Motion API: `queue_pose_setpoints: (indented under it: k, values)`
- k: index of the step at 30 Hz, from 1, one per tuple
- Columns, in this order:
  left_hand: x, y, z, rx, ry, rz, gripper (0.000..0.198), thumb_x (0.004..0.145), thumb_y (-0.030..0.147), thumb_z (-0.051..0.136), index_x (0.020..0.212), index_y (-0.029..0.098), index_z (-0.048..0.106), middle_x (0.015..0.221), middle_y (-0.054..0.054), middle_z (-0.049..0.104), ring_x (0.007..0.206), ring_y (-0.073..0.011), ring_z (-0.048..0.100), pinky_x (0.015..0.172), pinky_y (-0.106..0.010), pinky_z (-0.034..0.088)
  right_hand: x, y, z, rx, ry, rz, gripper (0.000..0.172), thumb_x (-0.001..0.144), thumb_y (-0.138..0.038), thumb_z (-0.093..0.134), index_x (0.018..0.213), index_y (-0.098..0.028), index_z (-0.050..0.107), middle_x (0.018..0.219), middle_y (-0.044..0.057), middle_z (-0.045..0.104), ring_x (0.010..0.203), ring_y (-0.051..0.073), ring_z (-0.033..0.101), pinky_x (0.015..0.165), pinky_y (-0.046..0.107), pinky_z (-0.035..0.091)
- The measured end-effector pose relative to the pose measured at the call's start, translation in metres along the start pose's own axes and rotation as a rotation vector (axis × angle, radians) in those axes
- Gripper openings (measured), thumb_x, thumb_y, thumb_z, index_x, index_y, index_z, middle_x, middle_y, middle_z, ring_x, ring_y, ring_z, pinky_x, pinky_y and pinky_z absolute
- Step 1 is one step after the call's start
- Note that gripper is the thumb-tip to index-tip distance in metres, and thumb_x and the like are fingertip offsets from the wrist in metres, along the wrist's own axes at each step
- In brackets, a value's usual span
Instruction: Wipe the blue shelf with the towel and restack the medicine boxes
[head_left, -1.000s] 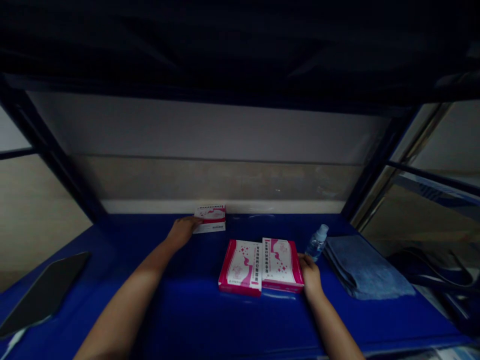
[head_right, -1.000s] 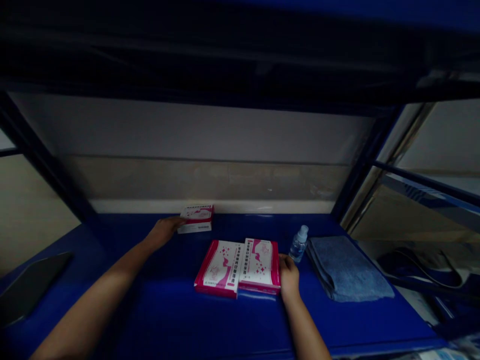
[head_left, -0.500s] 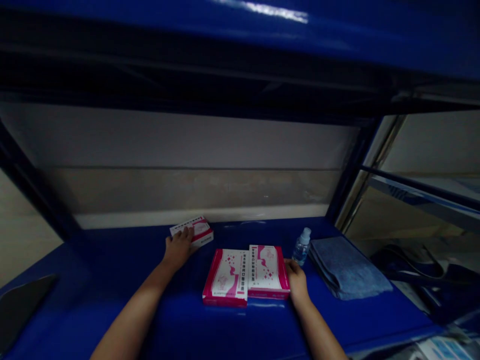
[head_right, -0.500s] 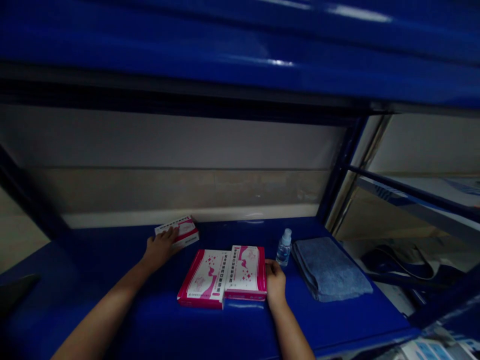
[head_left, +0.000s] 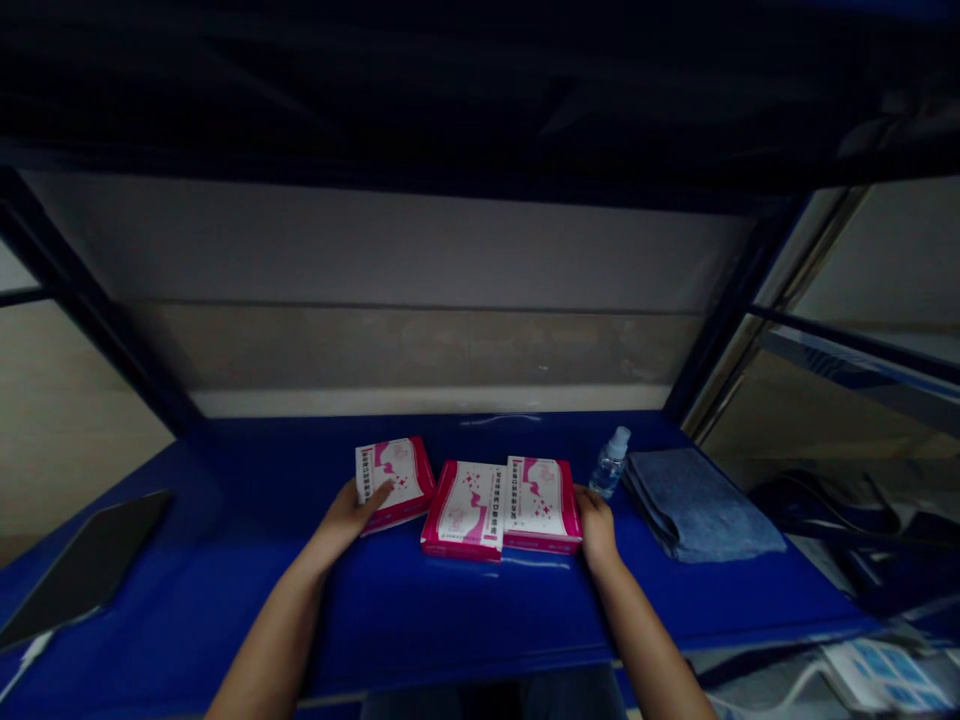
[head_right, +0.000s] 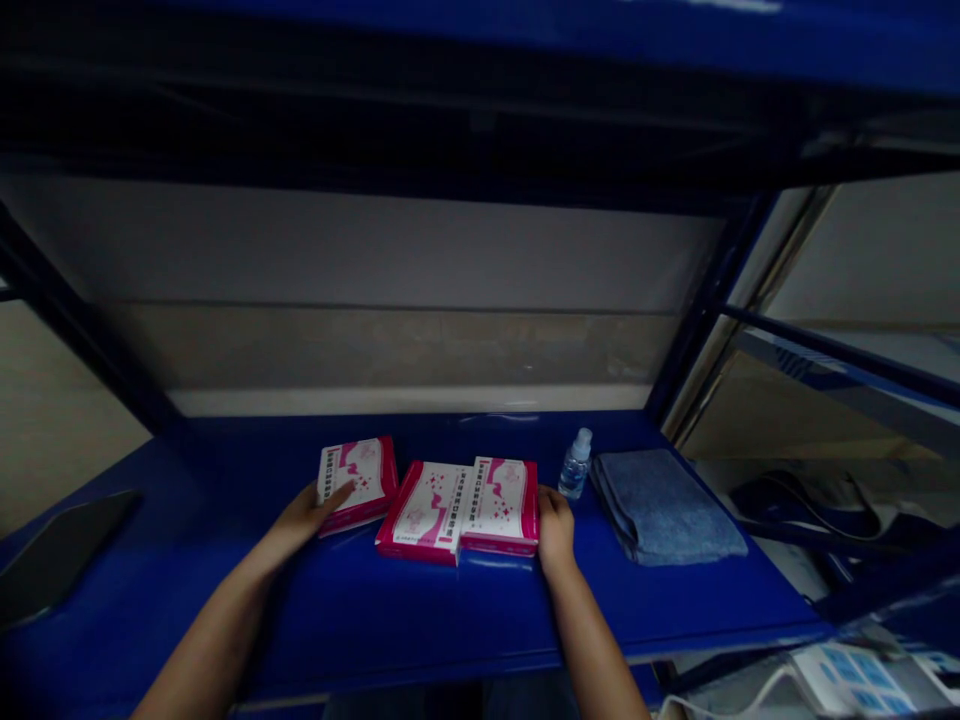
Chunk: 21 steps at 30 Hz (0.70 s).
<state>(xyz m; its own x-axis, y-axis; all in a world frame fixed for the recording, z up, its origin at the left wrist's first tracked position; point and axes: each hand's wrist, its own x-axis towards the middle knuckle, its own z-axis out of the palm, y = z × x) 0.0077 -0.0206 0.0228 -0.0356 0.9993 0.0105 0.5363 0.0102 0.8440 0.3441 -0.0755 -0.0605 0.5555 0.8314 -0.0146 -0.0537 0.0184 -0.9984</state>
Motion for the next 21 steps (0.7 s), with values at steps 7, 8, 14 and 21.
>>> queue_pose_setpoints:
  k: [7, 8, 14, 21]
  values:
    - [-0.008, 0.044, 0.01, 0.142, -0.042, 0.355, 0.067, 0.069, 0.048, 0.056, 0.126, 0.016, 0.042, 0.138, -0.012, 0.037, 0.126, -0.028, 0.032, 0.103, -0.04, 0.028, -0.006, -0.014, 0.003, -0.005, -0.08, -0.03, 0.039, 0.066, -0.052, 0.056, 0.068, -0.014, 0.066, 0.07, 0.004, 0.065, 0.073, 0.019, 0.055, 0.07, 0.029, 0.039]
    - [-0.012, 0.049, 0.012, 0.169, -0.11, 0.394, 0.068, 0.07, 0.048, 0.055, 0.129, 0.018, 0.039, 0.141, -0.01, 0.031, 0.129, -0.0266, 0.028, 0.105, -0.039, 0.025, -0.006, -0.014, 0.004, 0.004, -0.095, -0.028, 0.041, 0.066, -0.053, 0.056, 0.071, -0.014, 0.066, 0.074, 0.004, 0.065, 0.076, 0.02, 0.055, 0.073, 0.029, 0.039]
    - [-0.026, 0.031, 0.002, 0.096, 0.008, 0.32, 0.061, 0.077, 0.055, 0.041, 0.127, 0.018, 0.038, 0.138, -0.011, 0.037, 0.125, -0.0256, 0.035, 0.103, -0.039, 0.028, -0.01, -0.007, -0.003, -0.144, -0.071, -0.061, 0.05, 0.07, -0.059, 0.048, 0.085, -0.015, 0.067, 0.096, 0.009, 0.064, 0.097, 0.025, 0.053, 0.089, 0.036, 0.034]
    - [-0.043, -0.033, -0.001, -0.109, 0.091, 0.078, 0.059, 0.062, 0.069, 0.049, 0.088, 0.017, 0.053, 0.085, -0.008, 0.063, 0.073, -0.0227, 0.062, 0.068, -0.035, 0.051, -0.031, -0.007, -0.008, -0.391, -0.092, -0.174, 0.044, 0.071, -0.056, 0.049, 0.088, -0.02, 0.069, 0.103, 0.01, 0.062, 0.107, 0.026, 0.047, 0.097, 0.041, 0.025]
